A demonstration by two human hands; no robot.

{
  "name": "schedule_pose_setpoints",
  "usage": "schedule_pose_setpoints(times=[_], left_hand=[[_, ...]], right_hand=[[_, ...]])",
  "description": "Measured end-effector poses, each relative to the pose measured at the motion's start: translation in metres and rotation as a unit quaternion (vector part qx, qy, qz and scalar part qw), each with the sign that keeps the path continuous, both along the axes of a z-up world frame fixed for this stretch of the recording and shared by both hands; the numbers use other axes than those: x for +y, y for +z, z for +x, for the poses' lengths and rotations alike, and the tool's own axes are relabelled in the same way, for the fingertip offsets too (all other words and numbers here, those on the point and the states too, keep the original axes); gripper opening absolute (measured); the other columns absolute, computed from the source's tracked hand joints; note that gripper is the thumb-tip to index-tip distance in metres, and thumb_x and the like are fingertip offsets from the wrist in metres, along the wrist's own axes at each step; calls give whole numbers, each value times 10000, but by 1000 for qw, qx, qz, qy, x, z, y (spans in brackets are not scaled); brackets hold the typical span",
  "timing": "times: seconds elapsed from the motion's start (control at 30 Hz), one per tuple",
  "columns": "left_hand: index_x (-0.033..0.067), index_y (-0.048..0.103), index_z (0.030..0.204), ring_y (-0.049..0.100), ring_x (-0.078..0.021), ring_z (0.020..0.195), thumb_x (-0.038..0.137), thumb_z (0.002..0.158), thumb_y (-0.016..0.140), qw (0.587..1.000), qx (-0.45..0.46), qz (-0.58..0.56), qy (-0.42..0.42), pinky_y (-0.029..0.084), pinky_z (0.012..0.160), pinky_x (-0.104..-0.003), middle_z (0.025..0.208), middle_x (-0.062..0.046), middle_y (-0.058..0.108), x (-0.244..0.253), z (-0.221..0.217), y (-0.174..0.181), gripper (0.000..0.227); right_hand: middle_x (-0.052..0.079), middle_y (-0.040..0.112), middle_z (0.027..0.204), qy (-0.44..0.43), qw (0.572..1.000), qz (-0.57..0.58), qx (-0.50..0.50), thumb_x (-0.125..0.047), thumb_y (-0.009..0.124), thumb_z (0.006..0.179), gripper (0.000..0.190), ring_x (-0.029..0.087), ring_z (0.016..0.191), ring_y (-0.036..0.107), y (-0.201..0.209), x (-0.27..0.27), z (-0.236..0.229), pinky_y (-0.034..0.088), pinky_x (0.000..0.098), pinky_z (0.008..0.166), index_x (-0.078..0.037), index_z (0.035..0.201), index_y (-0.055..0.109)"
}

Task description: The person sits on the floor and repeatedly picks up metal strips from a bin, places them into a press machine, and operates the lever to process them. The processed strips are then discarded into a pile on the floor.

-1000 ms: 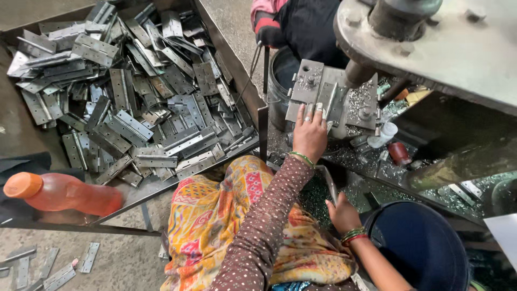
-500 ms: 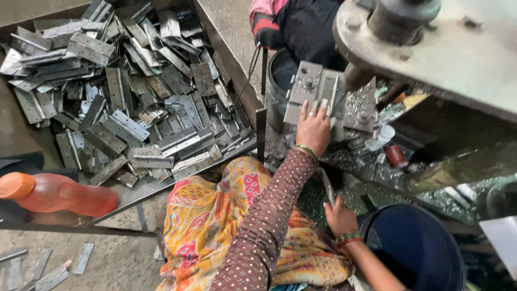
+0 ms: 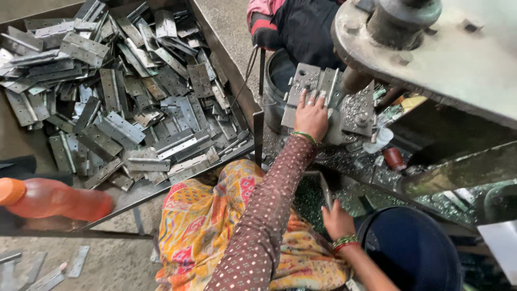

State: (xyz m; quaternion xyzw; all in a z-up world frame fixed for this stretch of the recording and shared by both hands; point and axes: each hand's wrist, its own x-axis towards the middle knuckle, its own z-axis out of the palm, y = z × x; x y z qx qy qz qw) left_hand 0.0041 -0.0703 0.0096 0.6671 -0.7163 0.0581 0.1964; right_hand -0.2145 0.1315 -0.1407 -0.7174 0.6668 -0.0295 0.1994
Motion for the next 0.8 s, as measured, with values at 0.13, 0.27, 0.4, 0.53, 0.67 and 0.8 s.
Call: schedule_pose_setpoints(times=[0.13, 0.27, 0.4, 0.53, 0.67, 0.8], left_hand=[[87, 771, 1070, 495, -259, 1392, 179, 970, 497, 999, -6, -51, -9, 160, 1266, -519, 1360, -97, 634, 5, 4, 5, 306], [95, 764, 1081, 492, -283, 1389, 177, 949, 510, 999, -34, -10, -37, 175, 1263, -506, 1364, -131, 628, 44, -2, 18, 298], [49, 727, 1113, 523, -296, 1362, 194, 930, 560, 995, -64, -70, -26, 239, 1278, -499, 1254, -137, 636, 131, -18, 19, 287], [31, 680, 1122, 547, -272, 1290, 169, 914, 587, 977, -36, -192, -85, 292, 1238, -573, 1210, -111, 624, 170, -4, 29, 266], [32, 636, 1113, 647, -238, 1080, 139, 986, 598, 963, 109, -197, -147, 398, 1216, -535, 1189, -103, 626, 169, -8, 55, 170], [48, 592, 1145, 703, -198, 1018, 133, 1087, 576, 946, 168, -259, -100, 461, 1203, -450, 1262, -86, 612, 135, -24, 71, 104]], right_hand=[[273, 731, 847, 20, 999, 44, 8, -571, 602, 927, 606, 456, 795, 712, 33, -27, -6, 570, 532, 702, -16, 1166, 560], [238, 705, 1046, 21, 990, -129, -63, -555, 625, 948, 591, 395, 910, 711, 116, -45, -1, 568, 476, 757, -25, 1205, 585], [180, 544, 1268, -39, 958, -206, -194, -465, 653, 936, 575, 306, 1003, 684, 163, -38, 15, 585, 416, 825, -25, 1294, 562], [178, 390, 1395, -46, 889, -304, -339, -445, 602, 1077, 565, 261, 1156, 536, 155, -27, 10, 528, 373, 932, 17, 1374, 474], [141, 386, 1323, -88, 840, -362, -394, -401, 585, 1143, 529, 208, 1194, 435, 131, -34, -6, 390, 380, 1093, 10, 1443, 443], [135, 391, 1349, -130, 858, -348, -354, -334, 564, 1134, 479, 226, 1207, 422, 116, -37, -12, 360, 408, 1105, 24, 1425, 437]])
